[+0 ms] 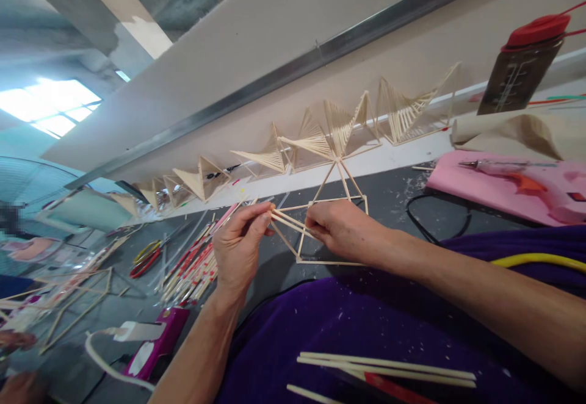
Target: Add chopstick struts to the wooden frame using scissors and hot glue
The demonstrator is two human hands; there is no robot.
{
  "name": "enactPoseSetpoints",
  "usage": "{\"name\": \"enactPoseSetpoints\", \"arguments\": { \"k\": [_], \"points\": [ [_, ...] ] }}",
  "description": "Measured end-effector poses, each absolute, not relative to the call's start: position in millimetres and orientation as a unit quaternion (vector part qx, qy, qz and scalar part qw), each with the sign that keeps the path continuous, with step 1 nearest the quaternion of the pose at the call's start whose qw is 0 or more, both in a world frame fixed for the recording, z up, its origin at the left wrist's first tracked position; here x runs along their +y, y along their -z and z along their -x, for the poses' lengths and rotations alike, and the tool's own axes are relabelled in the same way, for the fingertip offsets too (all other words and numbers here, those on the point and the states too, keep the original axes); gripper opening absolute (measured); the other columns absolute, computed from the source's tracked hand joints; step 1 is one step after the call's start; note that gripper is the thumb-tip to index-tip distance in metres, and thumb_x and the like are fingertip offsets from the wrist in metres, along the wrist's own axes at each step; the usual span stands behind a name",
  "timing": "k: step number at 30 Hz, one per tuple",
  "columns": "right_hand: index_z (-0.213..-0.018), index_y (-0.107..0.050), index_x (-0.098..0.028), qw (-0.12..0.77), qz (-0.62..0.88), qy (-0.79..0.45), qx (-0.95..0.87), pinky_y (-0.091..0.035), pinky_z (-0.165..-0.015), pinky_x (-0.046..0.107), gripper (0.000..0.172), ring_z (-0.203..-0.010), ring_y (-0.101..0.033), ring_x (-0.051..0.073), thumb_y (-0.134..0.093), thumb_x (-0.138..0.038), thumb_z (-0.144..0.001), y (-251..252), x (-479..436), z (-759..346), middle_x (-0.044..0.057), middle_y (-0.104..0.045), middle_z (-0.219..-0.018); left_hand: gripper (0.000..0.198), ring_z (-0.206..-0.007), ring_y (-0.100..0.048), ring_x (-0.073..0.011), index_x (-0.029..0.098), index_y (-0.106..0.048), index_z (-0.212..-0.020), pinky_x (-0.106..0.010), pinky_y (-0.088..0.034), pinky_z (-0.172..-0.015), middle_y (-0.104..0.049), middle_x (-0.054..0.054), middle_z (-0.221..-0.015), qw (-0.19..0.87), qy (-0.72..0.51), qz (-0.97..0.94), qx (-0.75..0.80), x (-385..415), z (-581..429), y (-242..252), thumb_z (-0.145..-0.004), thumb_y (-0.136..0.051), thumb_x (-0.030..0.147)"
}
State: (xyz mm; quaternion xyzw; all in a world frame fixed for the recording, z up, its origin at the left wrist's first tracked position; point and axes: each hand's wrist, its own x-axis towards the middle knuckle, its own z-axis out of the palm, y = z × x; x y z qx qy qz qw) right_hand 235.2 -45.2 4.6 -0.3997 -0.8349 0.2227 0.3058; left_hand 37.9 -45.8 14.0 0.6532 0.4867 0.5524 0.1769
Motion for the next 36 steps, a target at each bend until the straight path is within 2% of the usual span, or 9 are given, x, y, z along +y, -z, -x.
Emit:
{"name": "enactPoseSetpoints", "arguments": {
  "k": [17, 29, 36],
  "points": [
    [-0.071, -0.057, -0.015, 0.295, 0.395, -0.219, -0.842, -0.031, -0.059, 0.022, 0.014, -0.062, -0.045, 0.009, -0.047, -0.009, -0.078, -6.2, -46.7, -236.5, 0.003, -0.059, -0.071, 0.015, -0.059, -0.059, -0.0092, 0.022, -0.071, -0.089, -0.022, -0.051, -0.057, -0.069, -0.001, -0.083, 0.121, -0.509, -0.695, 0.494, -46.8, -39.0, -19.7, -0.077, -0.064, 0.025],
    [-0.078, -0.062, -0.015, 0.306, 0.396, -0.204, -0.841, -0.032, -0.059, 0.023, 0.016, -0.064, -0.050, 0.011, -0.046, -0.012, -0.080, -3.9, -45.8, -236.8, 0.005, -0.064, -0.073, 0.015, -0.065, -0.061, -0.0103, 0.023, -0.071, -0.090, -0.022, -0.053, -0.060, -0.069, 0.000, -0.084, 0.099, -0.496, -0.707, 0.494, -46.9, -37.6, -20.1, -0.077, -0.064, 0.025],
    [-0.082, -0.067, -0.015, 0.272, 0.403, -0.212, -0.848, -0.034, -0.061, 0.024, 0.019, -0.068, -0.055, 0.012, -0.048, -0.014, -0.081, -3.6, -47.8, -244.1, 0.006, -0.068, -0.077, 0.013, -0.066, -0.062, -0.0106, 0.023, -0.071, -0.087, -0.021, -0.053, -0.058, -0.069, 0.000, -0.084, 0.102, -0.501, -0.705, 0.492, -46.4, -39.6, -21.0, -0.076, -0.065, 0.024]
  ]
}}
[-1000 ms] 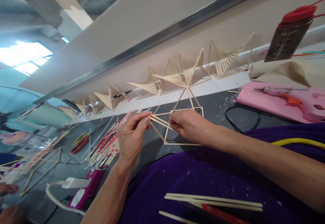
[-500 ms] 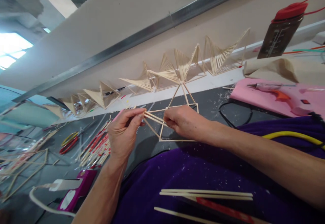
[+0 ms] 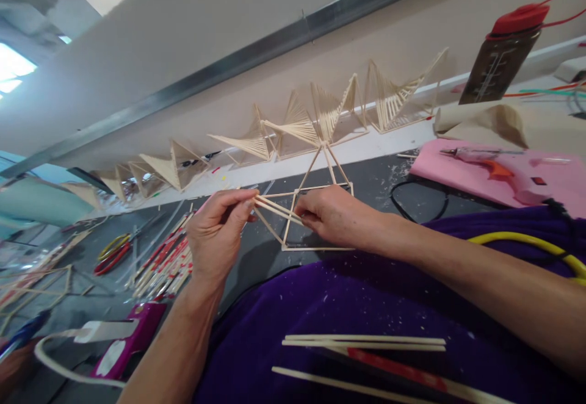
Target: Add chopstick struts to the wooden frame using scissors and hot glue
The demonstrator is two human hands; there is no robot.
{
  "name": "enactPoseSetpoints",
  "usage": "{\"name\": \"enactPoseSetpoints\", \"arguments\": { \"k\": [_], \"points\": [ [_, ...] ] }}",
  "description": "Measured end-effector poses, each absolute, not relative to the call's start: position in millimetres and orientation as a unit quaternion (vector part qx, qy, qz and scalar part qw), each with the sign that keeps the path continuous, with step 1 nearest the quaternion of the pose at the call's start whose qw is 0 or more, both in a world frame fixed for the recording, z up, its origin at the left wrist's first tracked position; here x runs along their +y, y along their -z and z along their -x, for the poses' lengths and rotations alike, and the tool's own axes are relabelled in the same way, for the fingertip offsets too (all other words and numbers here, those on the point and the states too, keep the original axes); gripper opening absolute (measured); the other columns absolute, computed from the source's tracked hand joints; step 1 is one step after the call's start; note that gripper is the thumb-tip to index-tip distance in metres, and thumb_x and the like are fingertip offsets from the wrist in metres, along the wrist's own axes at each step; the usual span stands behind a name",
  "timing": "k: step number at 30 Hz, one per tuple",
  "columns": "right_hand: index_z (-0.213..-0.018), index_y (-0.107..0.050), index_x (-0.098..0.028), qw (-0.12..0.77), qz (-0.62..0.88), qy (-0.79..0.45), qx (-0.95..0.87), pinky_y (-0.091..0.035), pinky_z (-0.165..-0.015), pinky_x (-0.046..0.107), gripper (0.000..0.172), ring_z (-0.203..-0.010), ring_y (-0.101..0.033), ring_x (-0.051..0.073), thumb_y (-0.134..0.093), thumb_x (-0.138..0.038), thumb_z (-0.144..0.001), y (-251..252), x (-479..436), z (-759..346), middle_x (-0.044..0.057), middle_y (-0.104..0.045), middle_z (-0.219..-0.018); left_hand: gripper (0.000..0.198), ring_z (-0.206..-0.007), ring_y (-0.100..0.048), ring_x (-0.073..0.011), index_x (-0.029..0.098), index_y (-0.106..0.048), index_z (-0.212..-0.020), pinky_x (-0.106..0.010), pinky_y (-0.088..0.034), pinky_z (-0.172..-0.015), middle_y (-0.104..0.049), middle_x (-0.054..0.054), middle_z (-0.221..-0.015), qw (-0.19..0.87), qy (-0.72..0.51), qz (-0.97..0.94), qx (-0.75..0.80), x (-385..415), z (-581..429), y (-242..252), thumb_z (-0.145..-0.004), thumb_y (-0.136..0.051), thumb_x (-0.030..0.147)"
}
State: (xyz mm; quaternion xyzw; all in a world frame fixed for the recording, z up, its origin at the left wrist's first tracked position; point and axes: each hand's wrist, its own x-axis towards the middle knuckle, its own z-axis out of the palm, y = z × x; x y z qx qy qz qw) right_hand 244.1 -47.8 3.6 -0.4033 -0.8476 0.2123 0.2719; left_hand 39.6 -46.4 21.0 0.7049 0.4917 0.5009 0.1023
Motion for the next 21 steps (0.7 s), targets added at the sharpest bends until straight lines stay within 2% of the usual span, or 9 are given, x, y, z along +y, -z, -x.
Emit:
{"name": "enactPoseSetpoints", "arguments": {
  "k": [4, 10, 21],
  "points": [
    [-0.083, -0.069, -0.014, 0.226, 0.420, -0.162, -0.864, -0.032, -0.059, 0.025, 0.019, -0.069, -0.056, 0.014, -0.050, -0.014, -0.080, -5.4, -52.2, -250.0, 0.008, -0.069, -0.079, 0.013, -0.065, -0.062, -0.0105, 0.023, -0.071, -0.087, -0.021, -0.052, -0.057, -0.069, 0.000, -0.083, 0.110, -0.510, -0.702, 0.484, -45.2, -39.2, -20.4, -0.076, -0.065, 0.023],
    [-0.073, -0.071, -0.011, 0.117, 0.448, -0.141, -0.875, -0.026, -0.050, 0.026, 0.018, -0.057, -0.054, 0.013, -0.053, -0.011, -0.076, -12.8, -55.7, -252.0, 0.012, -0.069, -0.071, 0.015, -0.062, -0.062, -0.0102, 0.023, -0.072, -0.090, -0.023, -0.052, -0.056, -0.069, 0.000, -0.086, 0.113, -0.509, -0.715, 0.466, -43.7, -37.0, -18.9, -0.077, -0.065, 0.022],
    [-0.074, -0.071, -0.013, 0.125, 0.440, -0.168, -0.873, -0.030, -0.051, 0.025, 0.021, -0.058, -0.055, 0.012, -0.050, -0.008, -0.072, -4.0, -53.3, -254.9, 0.008, -0.068, -0.068, 0.013, -0.057, -0.058, -0.0074, 0.022, -0.071, -0.089, -0.020, -0.051, -0.055, -0.068, 0.001, -0.084, 0.114, -0.506, -0.725, 0.453, -43.1, -37.5, -19.6, -0.078, -0.063, 0.023]
  ]
}}
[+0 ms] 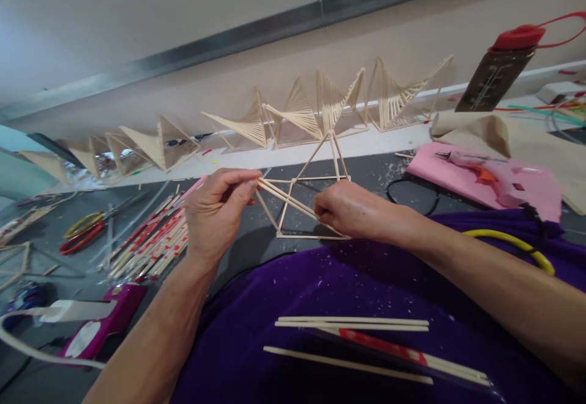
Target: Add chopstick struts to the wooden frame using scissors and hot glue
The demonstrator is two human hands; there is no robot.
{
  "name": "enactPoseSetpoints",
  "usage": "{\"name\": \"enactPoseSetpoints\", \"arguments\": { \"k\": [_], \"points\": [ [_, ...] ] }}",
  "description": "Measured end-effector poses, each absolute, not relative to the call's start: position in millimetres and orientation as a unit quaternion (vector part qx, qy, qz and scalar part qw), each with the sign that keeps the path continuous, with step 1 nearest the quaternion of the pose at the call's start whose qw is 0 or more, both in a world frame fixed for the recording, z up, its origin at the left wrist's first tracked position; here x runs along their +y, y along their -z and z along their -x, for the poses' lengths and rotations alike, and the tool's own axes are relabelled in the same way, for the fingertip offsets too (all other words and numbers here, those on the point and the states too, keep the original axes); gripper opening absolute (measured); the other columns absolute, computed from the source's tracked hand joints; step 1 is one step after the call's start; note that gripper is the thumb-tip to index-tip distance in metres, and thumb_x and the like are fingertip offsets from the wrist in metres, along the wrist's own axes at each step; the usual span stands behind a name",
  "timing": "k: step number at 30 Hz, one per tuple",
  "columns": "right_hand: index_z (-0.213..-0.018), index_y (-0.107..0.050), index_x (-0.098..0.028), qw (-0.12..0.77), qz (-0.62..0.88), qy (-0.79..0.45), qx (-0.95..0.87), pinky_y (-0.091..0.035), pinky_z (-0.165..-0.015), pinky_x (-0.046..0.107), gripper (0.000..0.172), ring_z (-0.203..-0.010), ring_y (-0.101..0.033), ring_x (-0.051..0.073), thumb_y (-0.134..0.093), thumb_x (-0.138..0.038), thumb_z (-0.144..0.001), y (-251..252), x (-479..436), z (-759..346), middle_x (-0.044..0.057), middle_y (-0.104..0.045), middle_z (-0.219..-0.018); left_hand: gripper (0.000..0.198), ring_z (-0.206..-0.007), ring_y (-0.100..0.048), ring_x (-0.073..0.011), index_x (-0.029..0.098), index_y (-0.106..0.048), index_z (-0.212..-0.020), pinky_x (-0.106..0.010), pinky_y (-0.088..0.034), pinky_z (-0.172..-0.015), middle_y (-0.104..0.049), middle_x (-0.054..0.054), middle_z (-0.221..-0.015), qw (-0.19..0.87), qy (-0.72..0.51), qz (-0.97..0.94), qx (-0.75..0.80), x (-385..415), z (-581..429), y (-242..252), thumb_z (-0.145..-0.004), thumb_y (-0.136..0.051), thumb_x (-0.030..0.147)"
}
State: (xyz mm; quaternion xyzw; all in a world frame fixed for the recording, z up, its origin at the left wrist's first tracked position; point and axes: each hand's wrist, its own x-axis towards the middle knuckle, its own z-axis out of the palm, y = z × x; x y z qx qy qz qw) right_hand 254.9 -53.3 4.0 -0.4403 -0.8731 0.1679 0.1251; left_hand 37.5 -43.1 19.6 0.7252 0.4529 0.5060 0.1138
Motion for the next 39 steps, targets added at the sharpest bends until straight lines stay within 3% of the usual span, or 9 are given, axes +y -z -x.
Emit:
{"name": "enactPoseSetpoints", "arguments": {
  "k": [22, 34, 39],
  "points": [
    [-0.079, -0.070, -0.013, 0.138, 0.452, -0.179, -0.863, -0.033, -0.055, 0.025, 0.021, -0.064, -0.056, 0.013, -0.050, -0.010, -0.074, -2, -54, -254, 0.007, -0.068, -0.072, 0.012, -0.056, -0.059, -0.0067, 0.023, -0.069, -0.089, -0.020, -0.050, -0.054, -0.068, 0.002, -0.082, 0.096, -0.500, -0.735, 0.447, -43, -39, -20, -0.079, -0.062, 0.021],
    [-0.076, -0.069, -0.016, 0.101, 0.506, -0.135, -0.846, -0.030, -0.052, 0.022, 0.018, -0.057, -0.054, 0.010, -0.051, -0.015, -0.078, -22, -66, -270, 0.003, -0.066, -0.067, 0.014, -0.064, -0.060, -0.0091, 0.023, -0.069, -0.091, -0.021, -0.052, -0.057, -0.068, 0.001, -0.084, 0.114, -0.493, -0.741, 0.441, -42, -36, -19, -0.079, -0.062, 0.022],
    [-0.075, -0.067, -0.017, 0.067, 0.548, -0.151, -0.820, -0.031, -0.054, 0.021, 0.017, -0.059, -0.056, 0.010, -0.051, -0.013, -0.077, 4, -88, -281, 0.002, -0.065, -0.066, 0.014, -0.063, -0.060, -0.0086, 0.023, -0.069, -0.092, -0.021, -0.052, -0.057, -0.068, 0.001, -0.085, 0.131, -0.494, -0.743, 0.433, -42, -35, -20, -0.080, -0.062, 0.024]
  ]
}}
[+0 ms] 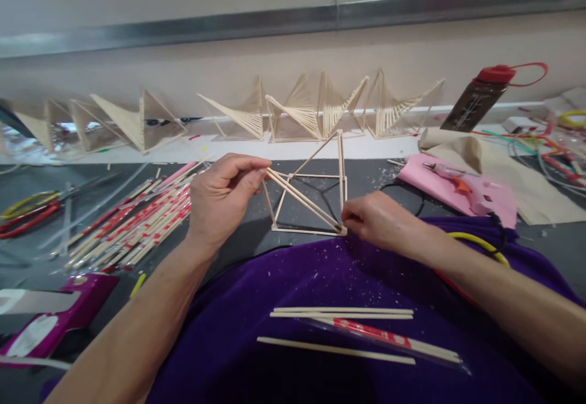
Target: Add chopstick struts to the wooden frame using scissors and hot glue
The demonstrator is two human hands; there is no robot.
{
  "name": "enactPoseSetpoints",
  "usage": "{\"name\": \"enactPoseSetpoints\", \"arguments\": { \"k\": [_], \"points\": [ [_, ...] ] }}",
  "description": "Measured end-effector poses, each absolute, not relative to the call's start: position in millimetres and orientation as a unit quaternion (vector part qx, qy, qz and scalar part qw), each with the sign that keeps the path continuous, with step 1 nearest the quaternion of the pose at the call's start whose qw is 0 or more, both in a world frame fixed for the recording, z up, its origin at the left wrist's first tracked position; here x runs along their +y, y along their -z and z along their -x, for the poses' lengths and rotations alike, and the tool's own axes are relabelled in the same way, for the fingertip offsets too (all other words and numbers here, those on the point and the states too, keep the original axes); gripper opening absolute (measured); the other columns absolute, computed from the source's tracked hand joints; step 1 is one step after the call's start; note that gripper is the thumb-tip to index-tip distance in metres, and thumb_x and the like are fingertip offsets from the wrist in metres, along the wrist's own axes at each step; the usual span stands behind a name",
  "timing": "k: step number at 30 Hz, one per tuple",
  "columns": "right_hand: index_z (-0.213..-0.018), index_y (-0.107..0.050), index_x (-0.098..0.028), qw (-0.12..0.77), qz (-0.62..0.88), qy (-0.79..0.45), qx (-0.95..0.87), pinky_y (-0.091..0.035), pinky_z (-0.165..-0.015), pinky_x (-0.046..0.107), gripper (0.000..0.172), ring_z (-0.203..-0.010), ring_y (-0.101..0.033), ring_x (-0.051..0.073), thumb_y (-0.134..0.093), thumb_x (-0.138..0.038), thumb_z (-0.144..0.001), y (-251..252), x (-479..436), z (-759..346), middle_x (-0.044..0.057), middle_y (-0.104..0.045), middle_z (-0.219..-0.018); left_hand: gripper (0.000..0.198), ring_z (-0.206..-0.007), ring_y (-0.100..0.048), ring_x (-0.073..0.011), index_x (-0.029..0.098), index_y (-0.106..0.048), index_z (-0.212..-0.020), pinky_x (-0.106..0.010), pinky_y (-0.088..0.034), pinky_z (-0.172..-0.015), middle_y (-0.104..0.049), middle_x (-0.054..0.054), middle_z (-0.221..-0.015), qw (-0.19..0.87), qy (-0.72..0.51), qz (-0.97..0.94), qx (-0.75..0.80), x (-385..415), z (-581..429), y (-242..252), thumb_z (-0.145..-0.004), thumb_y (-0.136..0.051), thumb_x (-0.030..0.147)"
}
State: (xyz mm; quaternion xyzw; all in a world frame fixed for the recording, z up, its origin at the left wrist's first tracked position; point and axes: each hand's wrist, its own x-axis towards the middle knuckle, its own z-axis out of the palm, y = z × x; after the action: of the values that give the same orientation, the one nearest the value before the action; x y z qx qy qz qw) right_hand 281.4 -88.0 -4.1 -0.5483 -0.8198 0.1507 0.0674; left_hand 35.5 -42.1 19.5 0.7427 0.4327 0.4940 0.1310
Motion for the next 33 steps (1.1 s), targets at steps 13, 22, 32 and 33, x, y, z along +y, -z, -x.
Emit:
{"name": "enactPoseSetpoints", "arguments": {
  "k": [13, 22, 32, 33],
  "points": [
    [-0.088, -0.062, -0.020, 0.071, 0.624, 0.049, -0.777, -0.023, -0.052, 0.028, 0.025, -0.068, -0.060, 0.014, -0.042, -0.036, -0.091, 44, -126, -263, 0.003, -0.064, -0.084, 0.015, -0.071, -0.064, -0.0110, 0.023, -0.069, -0.092, -0.022, -0.051, -0.062, -0.069, 0.000, -0.084, 0.147, -0.506, -0.747, 0.406, -42, -35, -17, -0.081, -0.059, 0.021],
    [-0.084, -0.062, -0.018, 0.036, 0.648, 0.091, -0.756, -0.022, -0.052, 0.028, 0.031, -0.069, -0.061, 0.016, -0.042, -0.041, -0.090, 44, -125, -251, 0.006, -0.065, -0.083, 0.015, -0.077, -0.063, -0.0125, 0.022, -0.069, -0.090, -0.024, -0.050, -0.066, -0.069, -0.001, -0.086, 0.138, -0.511, -0.759, 0.379, -41, -35, -18, -0.080, -0.058, 0.018],
    [-0.080, -0.062, -0.016, 0.017, 0.654, 0.123, -0.747, -0.019, -0.050, 0.028, 0.032, -0.065, -0.063, 0.016, -0.040, -0.037, -0.091, 44, -124, -246, 0.008, -0.067, -0.080, 0.015, -0.080, -0.063, -0.0124, 0.021, -0.068, -0.089, -0.024, -0.050, -0.068, -0.069, -0.001, -0.087, 0.143, -0.524, -0.761, 0.353, -40, -36, -17, -0.079, -0.058, 0.016],
    [-0.080, -0.062, -0.016, 0.015, 0.650, 0.129, -0.749, -0.018, -0.050, 0.029, 0.031, -0.064, -0.063, 0.017, -0.041, -0.036, -0.091, 45, -124, -246, 0.008, -0.067, -0.079, 0.016, -0.080, -0.063, -0.0125, 0.021, -0.068, -0.089, -0.024, -0.050, -0.068, -0.069, -0.001, -0.087, 0.143, -0.524, -0.761, 0.354, -40, -36, -17, -0.079, -0.058, 0.016]
  ]
}}
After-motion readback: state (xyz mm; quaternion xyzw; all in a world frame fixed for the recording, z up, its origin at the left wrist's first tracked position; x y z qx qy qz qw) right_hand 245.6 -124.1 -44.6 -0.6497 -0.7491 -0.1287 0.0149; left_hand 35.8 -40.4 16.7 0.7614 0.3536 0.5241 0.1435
